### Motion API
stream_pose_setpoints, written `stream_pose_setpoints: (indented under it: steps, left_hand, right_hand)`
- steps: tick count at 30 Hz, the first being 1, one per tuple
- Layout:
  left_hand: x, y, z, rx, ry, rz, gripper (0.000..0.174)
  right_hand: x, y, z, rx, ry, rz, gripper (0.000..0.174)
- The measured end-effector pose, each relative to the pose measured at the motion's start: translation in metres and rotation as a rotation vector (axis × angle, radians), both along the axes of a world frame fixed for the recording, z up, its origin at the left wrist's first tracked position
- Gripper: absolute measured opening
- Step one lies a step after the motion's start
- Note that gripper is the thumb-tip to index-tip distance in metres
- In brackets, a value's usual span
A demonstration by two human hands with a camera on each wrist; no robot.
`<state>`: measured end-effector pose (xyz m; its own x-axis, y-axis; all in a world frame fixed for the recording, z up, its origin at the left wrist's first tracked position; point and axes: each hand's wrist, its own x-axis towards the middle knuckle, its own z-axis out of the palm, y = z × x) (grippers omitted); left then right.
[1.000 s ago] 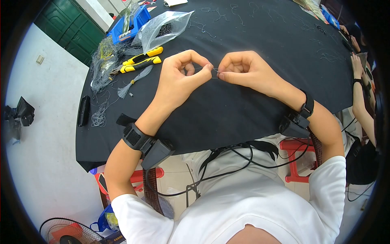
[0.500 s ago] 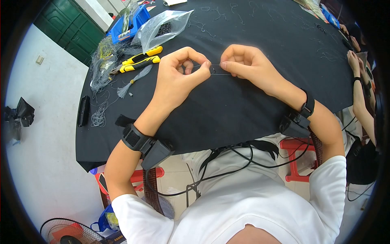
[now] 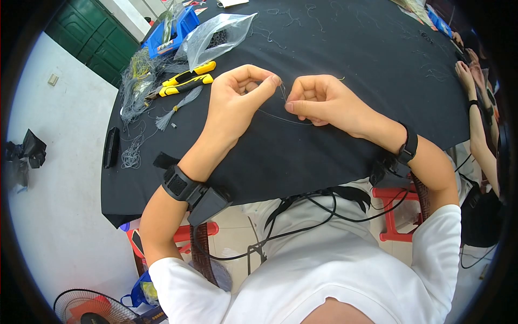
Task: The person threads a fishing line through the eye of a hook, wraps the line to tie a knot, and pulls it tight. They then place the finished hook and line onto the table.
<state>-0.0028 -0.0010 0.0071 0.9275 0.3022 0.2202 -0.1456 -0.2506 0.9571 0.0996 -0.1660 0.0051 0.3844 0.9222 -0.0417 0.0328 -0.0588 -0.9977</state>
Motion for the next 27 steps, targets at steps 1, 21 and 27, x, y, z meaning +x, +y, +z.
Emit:
stream_pose_setpoints:
  steps: [1, 21, 27]
  left_hand:
    - [0.0, 0.0, 0.0, 0.013, -0.003, 0.013, 0.015]
    - [-0.004, -0.003, 0.004, 0.094, -0.005, -0.009, 0.016]
    - [-0.004, -0.002, 0.003, 0.083, -0.007, 0.016, 0.016]
  right_hand:
    - [-0.001, 0.0, 0.0, 0.006, -0.012, -0.005, 0.011]
    - [0.009, -0.001, -0.005, 0.066, 0.135, -0.146, 0.016]
    - [0.008, -0.002, -0.004, 0.152, 0.113, -0.173, 0.015]
